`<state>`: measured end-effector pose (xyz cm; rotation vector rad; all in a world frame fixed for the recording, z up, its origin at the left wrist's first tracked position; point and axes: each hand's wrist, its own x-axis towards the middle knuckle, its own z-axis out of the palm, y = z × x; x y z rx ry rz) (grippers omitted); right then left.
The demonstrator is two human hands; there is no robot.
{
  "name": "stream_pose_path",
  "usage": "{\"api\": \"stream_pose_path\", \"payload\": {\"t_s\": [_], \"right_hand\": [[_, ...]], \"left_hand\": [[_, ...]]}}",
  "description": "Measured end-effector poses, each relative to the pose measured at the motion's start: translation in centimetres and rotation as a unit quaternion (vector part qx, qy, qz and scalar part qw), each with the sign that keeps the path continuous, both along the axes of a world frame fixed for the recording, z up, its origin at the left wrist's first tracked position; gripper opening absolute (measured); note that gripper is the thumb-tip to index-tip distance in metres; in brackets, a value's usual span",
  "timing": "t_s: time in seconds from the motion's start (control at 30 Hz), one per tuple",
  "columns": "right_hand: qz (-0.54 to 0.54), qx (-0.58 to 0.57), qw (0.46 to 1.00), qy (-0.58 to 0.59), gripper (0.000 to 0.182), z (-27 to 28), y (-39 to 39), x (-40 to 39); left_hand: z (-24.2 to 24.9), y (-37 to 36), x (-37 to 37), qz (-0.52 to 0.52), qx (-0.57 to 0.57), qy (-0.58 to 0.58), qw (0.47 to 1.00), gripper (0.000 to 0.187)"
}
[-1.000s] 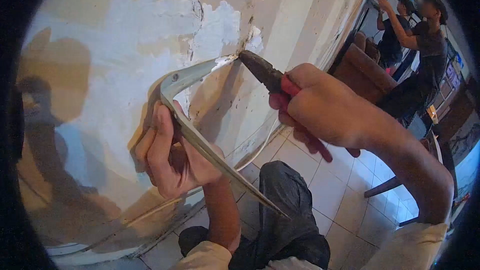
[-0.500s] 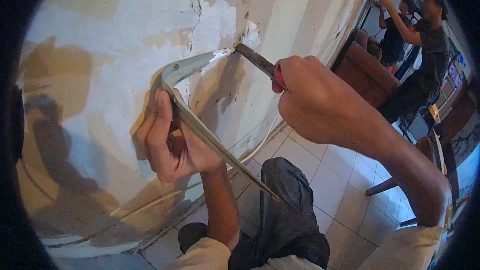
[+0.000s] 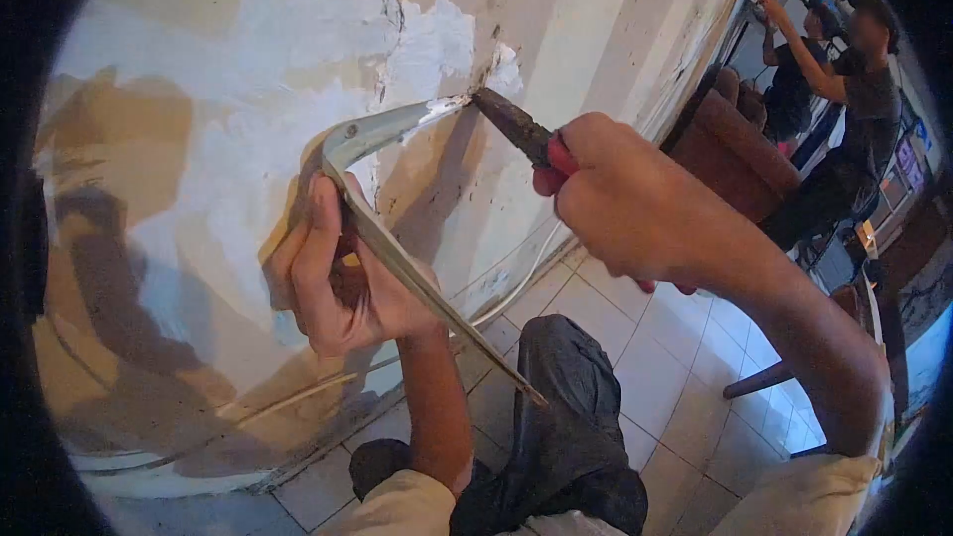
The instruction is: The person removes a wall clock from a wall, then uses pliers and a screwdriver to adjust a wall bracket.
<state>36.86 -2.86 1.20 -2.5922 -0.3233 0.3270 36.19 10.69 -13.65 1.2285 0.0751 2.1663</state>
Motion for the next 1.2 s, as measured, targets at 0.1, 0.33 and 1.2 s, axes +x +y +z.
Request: {"api": "stream_pose_path", "payload": {"t_s": [0.1, 0.33, 1.2], "right_hand": [[0.258, -0.06, 0.884, -0.386, 0.019, -3.3, -3.2, 2.8], [0.017, 0.051, 0.998, 0.022, 0.019, -0.8, -0.7, 0.8], [0.119, -0.032, 0.983, -0.134, 0.016, -1.1, -4.2, 1.2]], "left_hand": [[0.2, 0.1, -0.1, 0.004, 0.021, -0.008, 1.0, 0.022], [-1.0, 0.2, 0.2, -0.024, 0.024, 0.009, 0.999, 0.023], [0.4, -1.5, 0.5, 0.068, 0.023, -0.023, 0.997, 0.015]]}}
